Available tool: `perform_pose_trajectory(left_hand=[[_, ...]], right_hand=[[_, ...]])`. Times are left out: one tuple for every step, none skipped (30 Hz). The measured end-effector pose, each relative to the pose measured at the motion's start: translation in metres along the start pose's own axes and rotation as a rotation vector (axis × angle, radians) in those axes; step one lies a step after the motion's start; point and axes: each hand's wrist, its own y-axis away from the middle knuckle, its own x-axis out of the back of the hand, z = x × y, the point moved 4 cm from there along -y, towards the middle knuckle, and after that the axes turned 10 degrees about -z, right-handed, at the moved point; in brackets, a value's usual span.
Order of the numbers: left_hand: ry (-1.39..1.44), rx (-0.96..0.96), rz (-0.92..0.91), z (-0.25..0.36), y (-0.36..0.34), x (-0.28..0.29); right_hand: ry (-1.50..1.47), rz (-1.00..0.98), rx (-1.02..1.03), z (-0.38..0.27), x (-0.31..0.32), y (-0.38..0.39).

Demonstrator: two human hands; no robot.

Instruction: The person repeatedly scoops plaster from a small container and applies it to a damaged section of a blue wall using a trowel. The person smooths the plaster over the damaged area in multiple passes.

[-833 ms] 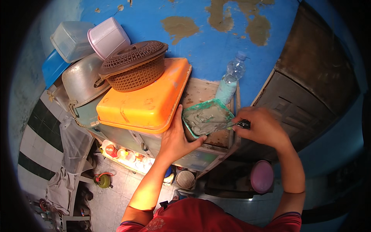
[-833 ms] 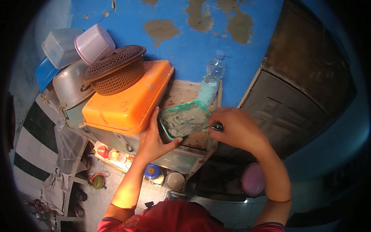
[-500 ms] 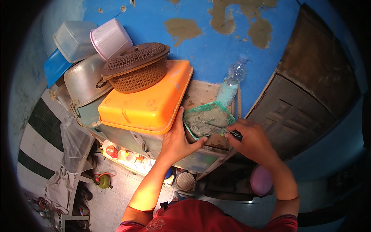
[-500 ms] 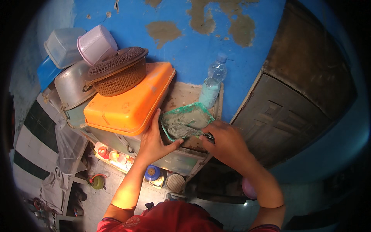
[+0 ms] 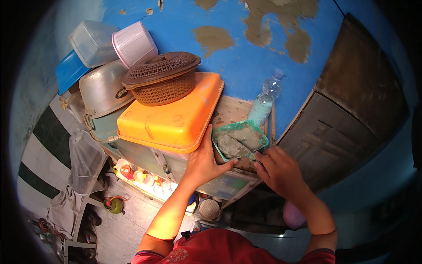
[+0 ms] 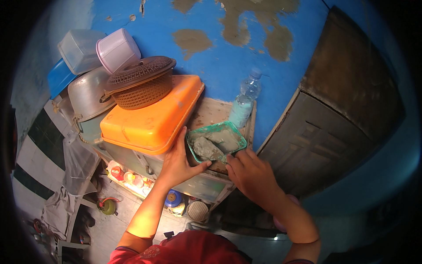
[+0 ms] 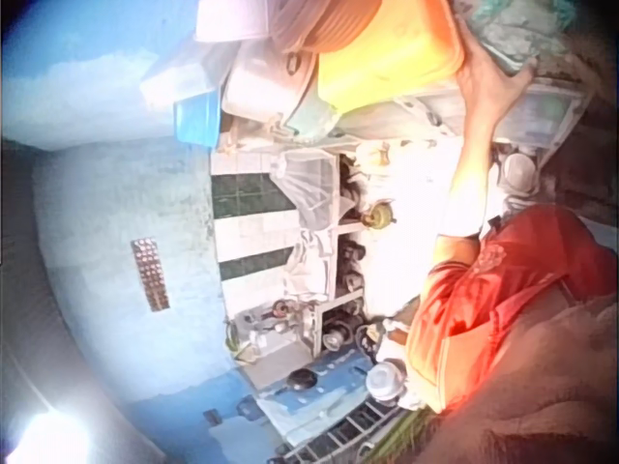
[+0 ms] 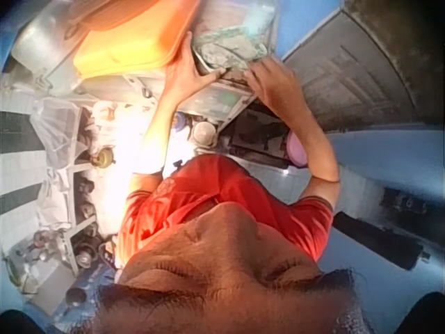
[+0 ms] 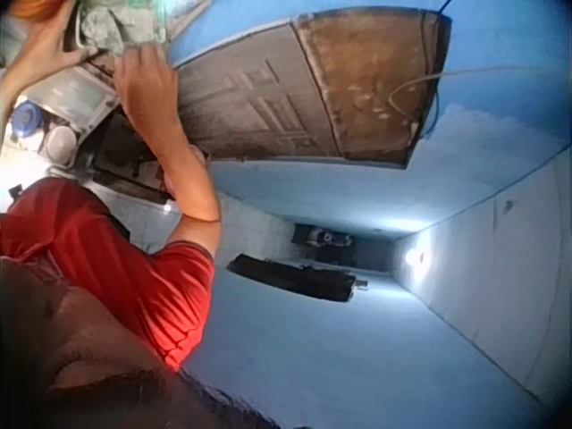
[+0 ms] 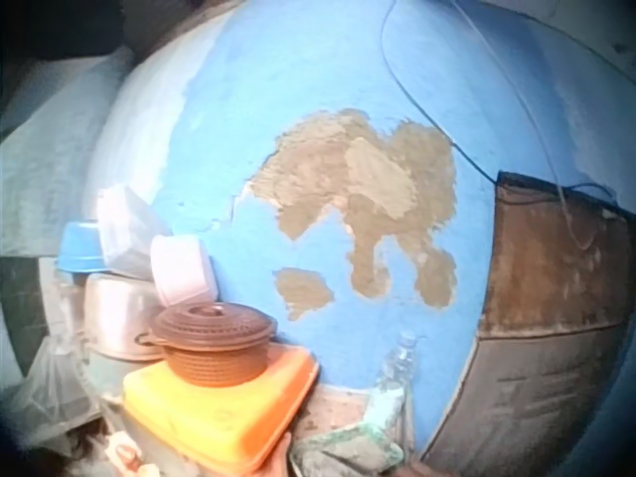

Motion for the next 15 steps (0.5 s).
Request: perform_pose_trajectory(left_hand=[[0.006,0.002,-0.002,0.0,0.0,0.0],[0.01,0.0,0.001,0.001,-0.001,0.001],[0.014,-0.003,0.005,0.002,-0.002,0.003],[0.013,-0.002,0.002,0.002,-0.001,0.002],[0.011,-0.002,0.008,0.001,0.0,0.002],[0.009,-0.005,0.014,0.001,0.0,0.002],[0.004,-0.006,0.016,0.002,-0.001,0.003],[-0.001,-0.006,0.018,0.002,0.001,0.004],[-0.006,-0.006,0.02,0.003,0.002,0.005],[-0.03,-0.019,0.037,0.003,0.003,0.006],[-0.02,-0.016,0.028,0.003,0.002,0.006],[-0.01,-0.012,0.018,0.003,0.002,0.007],[-0.001,-0.007,0.009,0.004,0.002,0.008],[0.015,0.001,-0.003,0.004,0.001,0.007],[0.017,-0.001,-0.005,0.004,0.001,0.007]], right_hand=[[0.019,-0.007,-0.005,-0.002,0.0,0.001],[0.004,0.005,-0.002,-0.001,0.002,0.0],[-0.01,0.016,0.001,0.0,0.003,-0.001],[-0.023,0.028,0.004,0.001,0.002,-0.001],[-0.087,0.024,-0.02,0.005,0.002,-0.002],[-0.15,0.021,-0.045,0.009,-0.001,-0.001],[-0.214,0.017,-0.069,0.013,-0.004,-0.001],[-0.273,0.079,-0.084,0.013,-0.007,0.0],[-0.293,0.074,-0.101,0.014,-0.007,0.001],[-0.314,0.069,-0.118,0.014,-0.006,0.002],[-0.337,0.06,-0.139,0.015,-0.007,0.002],[-0.347,0.061,-0.158,0.014,-0.005,0.002],[-0.364,0.052,-0.176,0.015,-0.004,0.001],[-0.382,0.043,-0.195,0.016,-0.005,0.001],[-0.401,0.034,-0.214,0.017,-0.005,0.001]])
